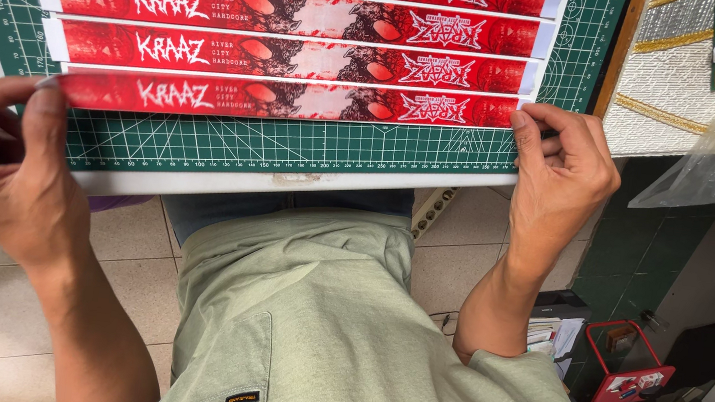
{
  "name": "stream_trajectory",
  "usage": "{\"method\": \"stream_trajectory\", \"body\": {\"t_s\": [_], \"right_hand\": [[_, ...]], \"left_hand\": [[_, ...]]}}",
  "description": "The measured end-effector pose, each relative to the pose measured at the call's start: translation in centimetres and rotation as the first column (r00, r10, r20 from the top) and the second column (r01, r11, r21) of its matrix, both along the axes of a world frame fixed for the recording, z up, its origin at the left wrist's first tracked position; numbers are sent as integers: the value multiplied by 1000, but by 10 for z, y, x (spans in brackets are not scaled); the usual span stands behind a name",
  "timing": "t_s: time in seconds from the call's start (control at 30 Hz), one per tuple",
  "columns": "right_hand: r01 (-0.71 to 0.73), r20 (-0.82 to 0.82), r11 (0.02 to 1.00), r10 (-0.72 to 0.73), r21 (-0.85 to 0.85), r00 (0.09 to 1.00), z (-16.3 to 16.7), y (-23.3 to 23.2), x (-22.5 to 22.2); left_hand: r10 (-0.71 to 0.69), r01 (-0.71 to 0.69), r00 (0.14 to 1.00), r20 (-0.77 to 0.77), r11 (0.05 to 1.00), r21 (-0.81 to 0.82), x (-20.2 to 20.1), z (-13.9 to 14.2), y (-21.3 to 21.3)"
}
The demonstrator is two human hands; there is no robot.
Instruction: The person handles a sheet of red and white stickers, peels them from the backing, and places them onto a green cutting mat. They align the stickers in a row and smooth them down with their hands. The person then picks up a roll of green tape and begins to unroll it.
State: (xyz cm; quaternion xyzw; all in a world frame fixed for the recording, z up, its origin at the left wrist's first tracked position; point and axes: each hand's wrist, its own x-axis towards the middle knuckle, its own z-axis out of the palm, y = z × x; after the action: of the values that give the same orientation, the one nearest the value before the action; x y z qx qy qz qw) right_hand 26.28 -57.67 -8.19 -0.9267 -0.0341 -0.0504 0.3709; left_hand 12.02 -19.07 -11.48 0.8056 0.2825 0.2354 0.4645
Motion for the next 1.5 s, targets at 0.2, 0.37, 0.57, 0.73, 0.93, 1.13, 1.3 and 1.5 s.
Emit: {"method": "stream_trajectory", "body": {"t_s": [0.2, 0.37, 0.57, 0.73, 0.93, 1.13, 1.3, 1.5], "right_hand": [[-7, 0, 1000, 7, -2, 1000, -1, -2, 0], [-1, -13, 1000, 1, 3, 1000, -2, -3, 1], [-7, -14, 1000, 6, -7, 1000, -2, -3, 2], [-6, -16, 1000, 6, -2, 1000, -2, -3, 2], [-6, -11, 1000, 6, -17, 1000, -1, -2, 2], [8, -14, 1000, -8, -11, 1000, 0, -1, 3], [6, -1, 1000, -6, -15, 1000, -1, -1, 2], [11, -12, 1000, -11, -3, 1000, -3, -2, 2]], "left_hand": [[-73, 115, 981, 182, 966, -231, -30, -13, 10], [-198, 248, 957, 213, 937, -245, -58, -26, 25], [-338, 398, 907, 251, 882, -251, -72, -28, 39], [-247, 306, 947, 207, 891, -335, -69, -23, 37], [-59, 85, 995, 85, 935, -343, -44, -15, 21], [16, 2, 999, 49, 942, -335, -6, 2, 3], [39, -48, 998, -47, 975, -217, 8, 13, -8], [-57, 55, 997, -47, 997, -46, 1, 2, -4]]}}
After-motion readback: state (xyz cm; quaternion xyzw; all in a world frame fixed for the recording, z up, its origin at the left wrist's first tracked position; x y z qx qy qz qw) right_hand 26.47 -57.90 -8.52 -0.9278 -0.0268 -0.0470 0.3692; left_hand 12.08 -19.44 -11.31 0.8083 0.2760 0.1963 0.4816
